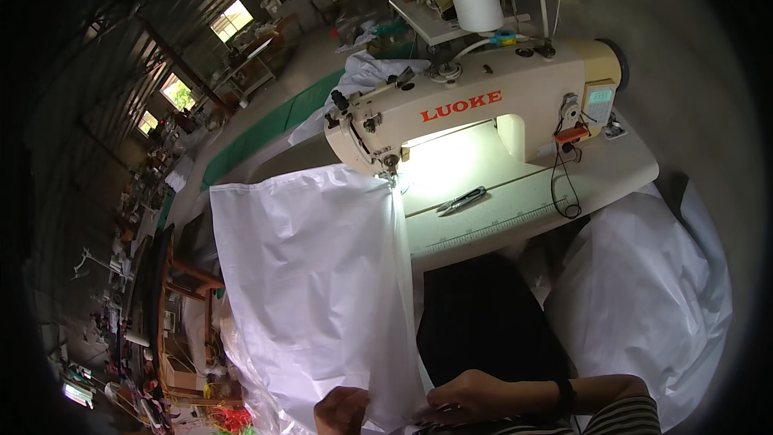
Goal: Sewing together large white plastic sheets using an industrial sewing machine in a manufacturing facility.
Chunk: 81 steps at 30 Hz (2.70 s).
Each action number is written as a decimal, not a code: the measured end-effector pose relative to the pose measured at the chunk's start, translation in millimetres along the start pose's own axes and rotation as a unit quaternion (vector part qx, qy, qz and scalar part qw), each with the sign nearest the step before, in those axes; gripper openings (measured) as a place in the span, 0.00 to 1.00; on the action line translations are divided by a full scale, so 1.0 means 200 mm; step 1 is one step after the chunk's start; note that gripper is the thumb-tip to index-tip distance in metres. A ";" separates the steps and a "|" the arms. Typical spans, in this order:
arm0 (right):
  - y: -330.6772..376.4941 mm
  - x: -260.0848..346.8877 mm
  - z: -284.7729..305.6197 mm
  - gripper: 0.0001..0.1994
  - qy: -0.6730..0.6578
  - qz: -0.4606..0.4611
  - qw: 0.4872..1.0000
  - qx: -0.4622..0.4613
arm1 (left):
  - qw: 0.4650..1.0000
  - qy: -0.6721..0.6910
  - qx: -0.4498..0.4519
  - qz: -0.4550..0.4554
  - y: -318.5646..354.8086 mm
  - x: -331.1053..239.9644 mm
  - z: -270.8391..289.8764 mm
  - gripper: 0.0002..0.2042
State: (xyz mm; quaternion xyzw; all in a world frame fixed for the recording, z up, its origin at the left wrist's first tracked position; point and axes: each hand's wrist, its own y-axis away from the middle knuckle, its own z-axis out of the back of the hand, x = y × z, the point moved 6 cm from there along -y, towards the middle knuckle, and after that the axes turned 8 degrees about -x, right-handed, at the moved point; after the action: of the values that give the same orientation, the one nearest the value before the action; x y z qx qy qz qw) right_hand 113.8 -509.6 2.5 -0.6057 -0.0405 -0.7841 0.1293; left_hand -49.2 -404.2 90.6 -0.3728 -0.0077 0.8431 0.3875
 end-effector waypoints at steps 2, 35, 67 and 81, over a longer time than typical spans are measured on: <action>-0.02 0.12 0.02 0.11 0.078 0.064 0.995 -0.021 | 0.999 0.047 0.016 -0.011 0.00 -0.04 -0.06 0.08; -0.72 -0.24 0.54 0.25 0.525 -0.166 0.772 -0.316 | 0.963 -0.001 0.207 -0.173 -0.23 0.02 -0.36 0.04; -0.34 -0.45 0.36 0.14 -0.181 -0.102 0.922 -0.328 | 0.948 -0.270 -0.106 0.127 -0.82 1.22 0.06 0.33; -0.31 0.15 0.00 0.08 0.326 0.223 0.913 -0.105 | 0.977 -0.182 -0.109 -0.028 -1.22 0.86 0.25 0.05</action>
State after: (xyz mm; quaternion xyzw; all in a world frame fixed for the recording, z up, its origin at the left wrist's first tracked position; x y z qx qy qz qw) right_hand 91.2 -454.5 36.1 -0.3196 0.2225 -0.8884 0.2429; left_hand 4.3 -106.0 92.2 -0.2524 -0.1808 0.8799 0.3597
